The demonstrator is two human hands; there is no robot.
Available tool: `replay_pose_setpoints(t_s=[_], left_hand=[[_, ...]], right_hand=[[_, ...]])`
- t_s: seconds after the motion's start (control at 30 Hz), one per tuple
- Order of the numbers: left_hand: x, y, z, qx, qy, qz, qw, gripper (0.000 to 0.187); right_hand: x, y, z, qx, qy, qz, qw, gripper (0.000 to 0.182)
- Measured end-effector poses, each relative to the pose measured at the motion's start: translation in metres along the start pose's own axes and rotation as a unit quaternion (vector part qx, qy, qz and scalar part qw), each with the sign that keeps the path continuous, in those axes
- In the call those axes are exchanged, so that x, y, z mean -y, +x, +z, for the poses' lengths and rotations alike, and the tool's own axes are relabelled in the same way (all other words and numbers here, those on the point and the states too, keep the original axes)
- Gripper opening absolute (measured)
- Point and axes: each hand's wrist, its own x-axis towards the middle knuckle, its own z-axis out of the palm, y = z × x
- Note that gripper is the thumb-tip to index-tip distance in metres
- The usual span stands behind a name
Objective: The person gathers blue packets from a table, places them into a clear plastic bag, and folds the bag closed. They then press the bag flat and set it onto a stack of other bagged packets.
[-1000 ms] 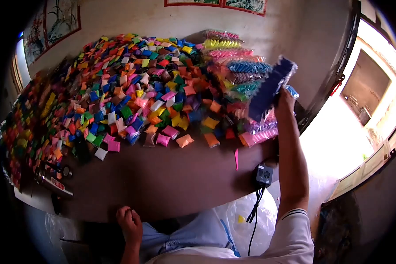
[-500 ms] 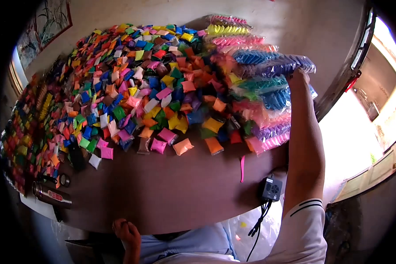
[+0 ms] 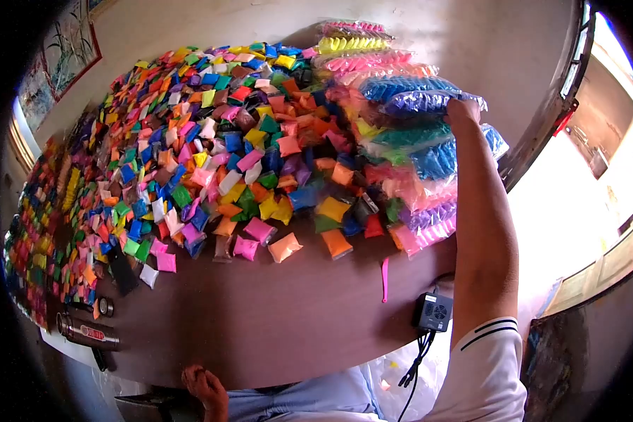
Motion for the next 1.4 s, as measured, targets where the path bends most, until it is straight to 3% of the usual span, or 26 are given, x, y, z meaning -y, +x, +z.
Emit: replay_pose_setpoints(t_s=[0.07,0.17,0.2,0.23,0.37,0.43,0.53,0.6,0.7,0.77,0.8,0.93,1.0,1.03,1.13,1.2,1.27,1.3,1.37,1.4], left_hand=[[0.0,-0.001,-0.001,0.005,-0.004,-0.002,1.0,0.033],[0.001,-0.004,-0.006,0.036,0.001,-0.025,0.999,0.034],[0.002,-0.005,-0.007,0.06,0.008,-0.044,0.997,0.034],[0.002,-0.004,-0.007,0.06,0.008,-0.044,0.997,0.034],[0.016,-0.011,0.001,0.031,0.009,-0.006,0.999,0.033],[0.011,-0.007,-0.001,0.019,0.004,0.009,1.0,0.033],[0.004,-0.005,-0.004,0.018,0.004,-0.019,1.0,0.034],[0.007,-0.007,-0.001,0.005,0.008,-0.003,1.0,0.034],[0.003,-0.004,-0.003,0.018,0.021,-0.01,1.0,0.034],[0.007,-0.006,0.001,0.008,0.017,0.001,1.0,0.034],[0.009,-0.007,0.001,-0.002,0.017,0.011,1.0,0.035],[0.002,-0.003,-0.004,0.01,0.013,-0.002,1.0,0.034],[0.001,-0.003,-0.004,0.019,0.015,-0.02,1.0,0.034],[0.0,-0.003,-0.004,0.019,0.014,-0.02,1.0,0.034],[0.003,-0.002,-0.002,0.015,0.006,-0.019,1.0,0.033],[0.011,-0.007,0.002,-0.012,0.008,0.02,1.0,0.033],[0.013,-0.01,0.003,-0.002,0.009,0.009,1.0,0.032],[0.012,-0.01,0.002,0.008,0.012,-0.001,1.0,0.032],[0.007,-0.006,-0.002,0.012,0.009,-0.003,1.0,0.03],[0.004,-0.004,-0.004,0.018,0.006,-0.004,1.0,0.028]], right_hand=[[0.0,0.002,-0.003,0.012,0.001,-0.027,1.0,0.034],[-0.01,0.017,0.005,0.107,-0.178,-0.163,0.964,0.037],[0.009,-0.017,-0.008,0.076,0.001,-0.059,0.995,0.044],[0.02,-0.037,-0.015,0.043,0.18,0.048,0.982,0.052],[0.004,0.003,0.014,0.011,0.11,0.065,0.992,0.053],[0.009,-0.001,0.022,-0.074,0.193,0.135,0.969,0.051],[0.017,-0.026,0.001,-0.003,0.304,0.152,0.94,0.06],[-0.017,0.039,0.034,0.027,0.285,0.12,0.951,0.058],[-0.013,0.035,0.024,0.082,0.273,0.138,0.948,0.056],[-0.019,0.033,0.034,0.018,0.312,0.1,0.944,0.035],[-0.015,0.027,0.042,0.017,0.222,0.115,0.968,0.061],[0.007,-0.015,0.017,0.02,0.139,0.112,0.984,0.059],[0.013,-0.017,0.005,0.092,-0.034,0.013,0.995,0.055],[0.019,-0.03,-0.003,0.091,-0.034,0.012,0.995,0.055],[0.025,-0.06,-0.012,-0.079,-0.177,-0.088,0.977,0.052],[0.024,-0.075,-0.016,-0.091,-0.201,-0.138,0.966,0.05],[0.017,-0.075,-0.013,-0.1,-0.278,-0.234,0.926,0.04],[0.011,-0.068,-0.006,-0.101,-0.278,-0.235,0.926,0.04],[0.001,-0.056,0.003,0.051,-0.275,-0.28,0.918,0.036],[0.008,-0.065,-0.003,0.053,-0.262,-0.257,0.929,0.036]])
